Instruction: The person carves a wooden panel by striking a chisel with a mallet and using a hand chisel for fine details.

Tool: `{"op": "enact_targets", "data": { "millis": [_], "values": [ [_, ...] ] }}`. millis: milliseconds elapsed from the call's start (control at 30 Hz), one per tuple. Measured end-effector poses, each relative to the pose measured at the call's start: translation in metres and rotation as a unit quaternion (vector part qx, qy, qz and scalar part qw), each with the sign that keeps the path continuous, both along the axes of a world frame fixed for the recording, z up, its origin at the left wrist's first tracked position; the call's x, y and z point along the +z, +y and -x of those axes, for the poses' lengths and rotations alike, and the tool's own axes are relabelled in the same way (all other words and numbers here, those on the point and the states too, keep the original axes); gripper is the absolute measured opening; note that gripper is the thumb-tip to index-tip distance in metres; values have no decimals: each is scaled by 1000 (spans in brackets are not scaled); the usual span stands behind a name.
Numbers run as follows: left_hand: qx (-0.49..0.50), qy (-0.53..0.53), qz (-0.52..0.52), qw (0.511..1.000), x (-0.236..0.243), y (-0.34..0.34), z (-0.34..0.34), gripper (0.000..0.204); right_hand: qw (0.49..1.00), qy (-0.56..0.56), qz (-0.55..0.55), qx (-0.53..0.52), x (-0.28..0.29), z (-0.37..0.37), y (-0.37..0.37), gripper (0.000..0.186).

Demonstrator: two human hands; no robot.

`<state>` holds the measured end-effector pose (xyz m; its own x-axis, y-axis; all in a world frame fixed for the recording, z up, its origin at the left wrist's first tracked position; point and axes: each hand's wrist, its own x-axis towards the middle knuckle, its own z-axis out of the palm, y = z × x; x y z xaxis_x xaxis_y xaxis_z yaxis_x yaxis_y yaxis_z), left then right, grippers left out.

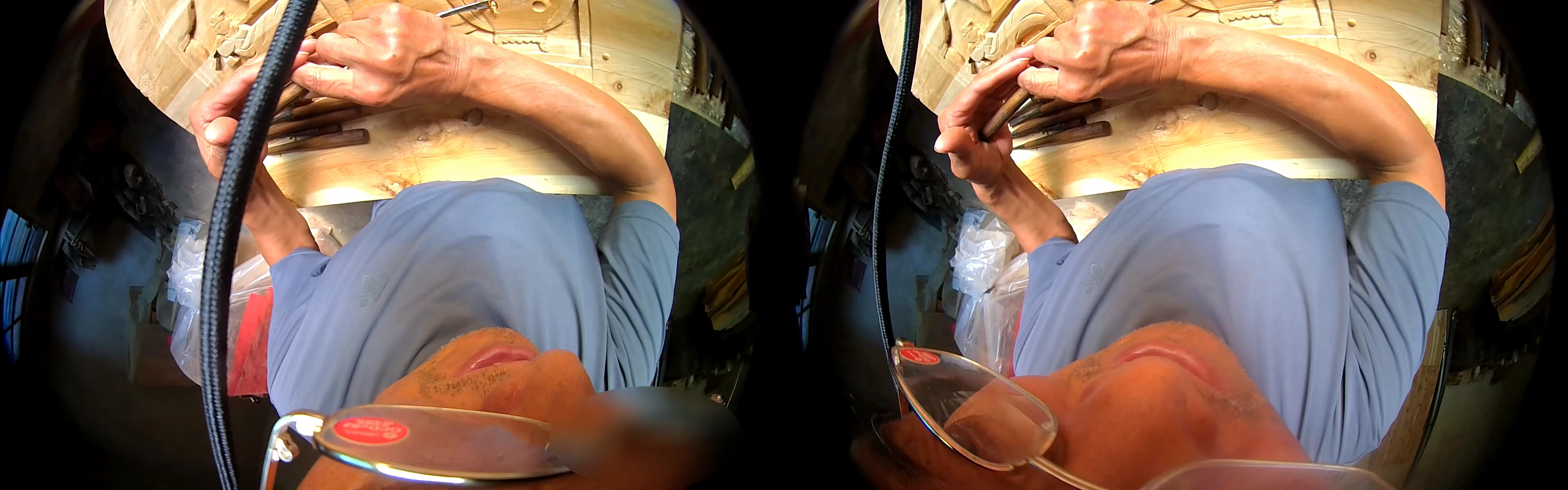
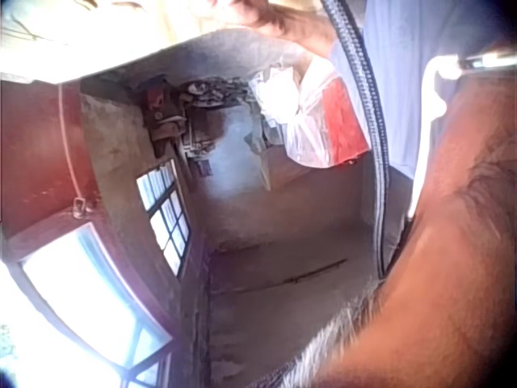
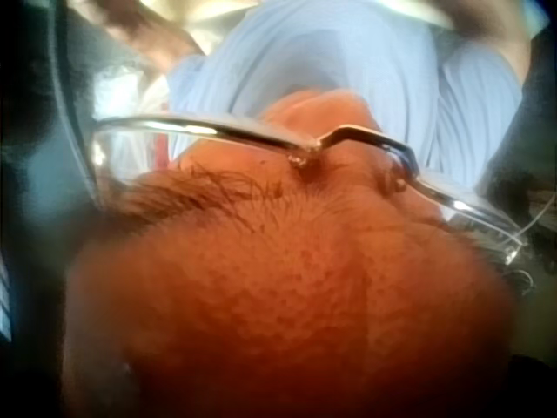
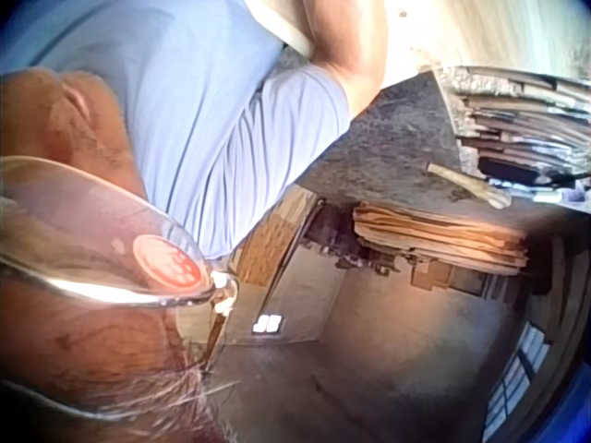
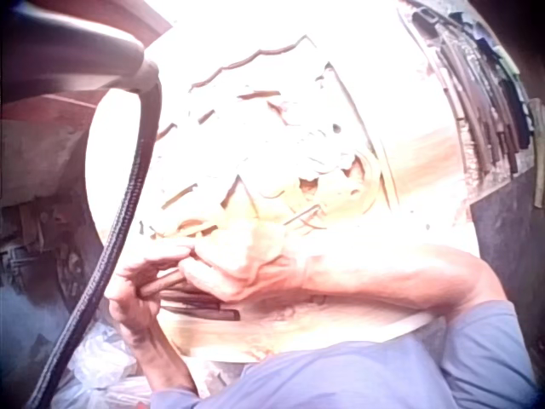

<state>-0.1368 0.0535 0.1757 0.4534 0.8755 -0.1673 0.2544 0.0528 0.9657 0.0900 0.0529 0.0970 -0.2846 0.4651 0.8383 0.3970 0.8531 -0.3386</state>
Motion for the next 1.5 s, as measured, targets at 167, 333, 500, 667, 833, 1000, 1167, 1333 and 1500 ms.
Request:
{"op": "enact_targets", "data": {
  "millis": [167,333,500,667,833,1000,1167,1333,1500],
  "values": [
    [-13,15,-2,1000,5,1,-3,122,1000,23,5,-18,4,1,-2,16],
    [-16,19,4,1000,6,3,-2,121,999,33,-29,-14,-4,7,3,15],
    [-1,18,8,1000,6,-5,-9,119,999,2,-35,-9,-6,8,3,16],
    [9,-41,51,998,4,-13,-6,118,987,-155,-38,17,0,-6,-7,18],
    [38,-25,38,998,12,-37,-3,120,990,-130,-50,27,9,-3,-20,15],
    [57,-16,31,998,14,-44,-7,119,989,-130,-33,57,2,-3,-15,18],
    [50,-13,28,998,11,-40,-12,119,988,-141,-17,67,0,-10,-13,19],
    [54,-6,27,998,25,-46,-14,120,989,-123,-31,79,1,-8,-12,19],
    [36,-22,29,999,22,-45,-16,121,990,-114,-32,81,-3,-11,-13,20]
  ]
}}
